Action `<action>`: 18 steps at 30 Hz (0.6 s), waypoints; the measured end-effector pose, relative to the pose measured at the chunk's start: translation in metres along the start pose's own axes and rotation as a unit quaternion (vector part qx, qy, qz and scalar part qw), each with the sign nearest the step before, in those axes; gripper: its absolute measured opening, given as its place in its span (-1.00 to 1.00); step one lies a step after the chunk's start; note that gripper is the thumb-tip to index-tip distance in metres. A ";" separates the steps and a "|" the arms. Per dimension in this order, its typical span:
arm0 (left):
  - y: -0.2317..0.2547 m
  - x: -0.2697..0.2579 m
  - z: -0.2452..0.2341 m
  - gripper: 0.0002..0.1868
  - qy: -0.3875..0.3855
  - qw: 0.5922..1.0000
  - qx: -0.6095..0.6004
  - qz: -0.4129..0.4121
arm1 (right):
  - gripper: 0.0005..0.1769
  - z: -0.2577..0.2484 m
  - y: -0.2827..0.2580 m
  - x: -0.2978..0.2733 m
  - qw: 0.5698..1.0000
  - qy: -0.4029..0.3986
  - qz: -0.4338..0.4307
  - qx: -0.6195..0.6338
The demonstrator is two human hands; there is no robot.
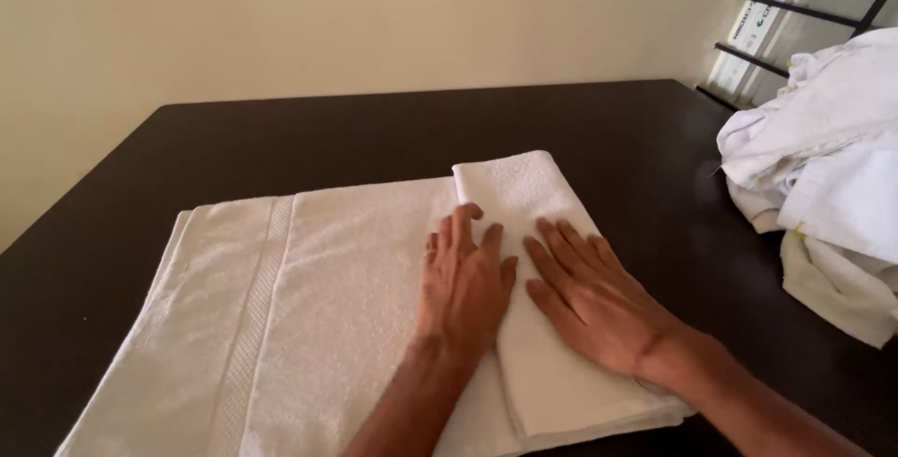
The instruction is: The person folds a white towel on a dark table. They smooth the fabric, fold the towel in half lengthwise, then fold it again to create a smaller rectangle. Finally, they fold the towel into thirds and roll it into a compact bundle.
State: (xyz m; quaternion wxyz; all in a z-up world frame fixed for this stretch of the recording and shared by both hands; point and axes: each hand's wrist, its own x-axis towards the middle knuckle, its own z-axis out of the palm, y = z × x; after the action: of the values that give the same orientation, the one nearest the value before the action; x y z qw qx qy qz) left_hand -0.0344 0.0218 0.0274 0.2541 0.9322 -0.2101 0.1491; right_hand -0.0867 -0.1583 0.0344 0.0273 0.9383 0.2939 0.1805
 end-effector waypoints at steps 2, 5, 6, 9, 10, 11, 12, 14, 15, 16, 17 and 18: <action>0.003 0.003 0.009 -0.52 0.015 0.999 0.024 0.029 | -0.34 0.008 0.006 0.025 0.986 -0.082 0.136 0.051; 0.013 0.001 0.004 -0.60 -0.069 0.982 0.169 0.058 | -0.29 0.026 0.022 0.053 0.977 -0.130 0.167 -0.017; 0.020 -0.001 -0.004 -0.50 -0.131 0.971 0.197 0.040 | -0.27 0.032 0.028 0.062 0.972 -0.139 0.190 -0.006; 0.032 -0.006 -0.019 -0.31 -0.206 0.961 0.184 0.004 | -0.17 0.043 0.043 0.085 0.960 -0.154 0.234 0.014; 0.035 -0.008 -0.022 -0.21 -0.218 0.965 0.143 -0.013 | -0.09 0.046 0.048 0.092 0.954 -0.159 0.255 0.020; 0.035 -0.009 -0.022 -0.21 -0.220 0.965 0.143 -0.014 | -0.09 0.047 0.051 0.098 0.953 -0.160 0.255 0.022; 0.037 -0.009 -0.023 -0.05 -0.261 0.950 0.169 -0.014 | 0.01 0.049 0.053 0.103 0.946 -0.177 0.269 0.018; 0.039 -0.010 -0.024 0.11 -0.303 0.933 0.192 -0.008 | 0.10 0.047 0.057 0.109 0.937 -0.196 0.288 0.014; 0.040 -0.010 -0.025 0.25 -0.309 0.934 0.175 -0.021 | 0.16 0.044 0.057 0.112 0.938 -0.196 0.286 0.025; 0.041 -0.011 -0.026 0.39 -0.316 0.935 0.158 -0.033 | 0.23 0.041 0.057 0.115 0.938 -0.195 0.283 0.036; 0.041 -0.011 -0.027 0.39 -0.316 0.935 0.159 -0.031 | 0.23 0.040 0.059 0.116 0.938 -0.195 0.285 0.036; 0.042 -0.011 -0.028 0.48 -0.321 0.935 0.148 -0.038 | 0.25 0.039 0.060 0.118 0.937 -0.199 0.284 0.037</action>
State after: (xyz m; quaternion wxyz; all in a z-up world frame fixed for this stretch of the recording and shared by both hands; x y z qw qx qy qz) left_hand -0.0686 0.0074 0.0639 0.0380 0.9648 -0.2202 -0.1384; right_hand 0.0496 -0.1394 0.0450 -0.0015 0.9997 0.0104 -0.0207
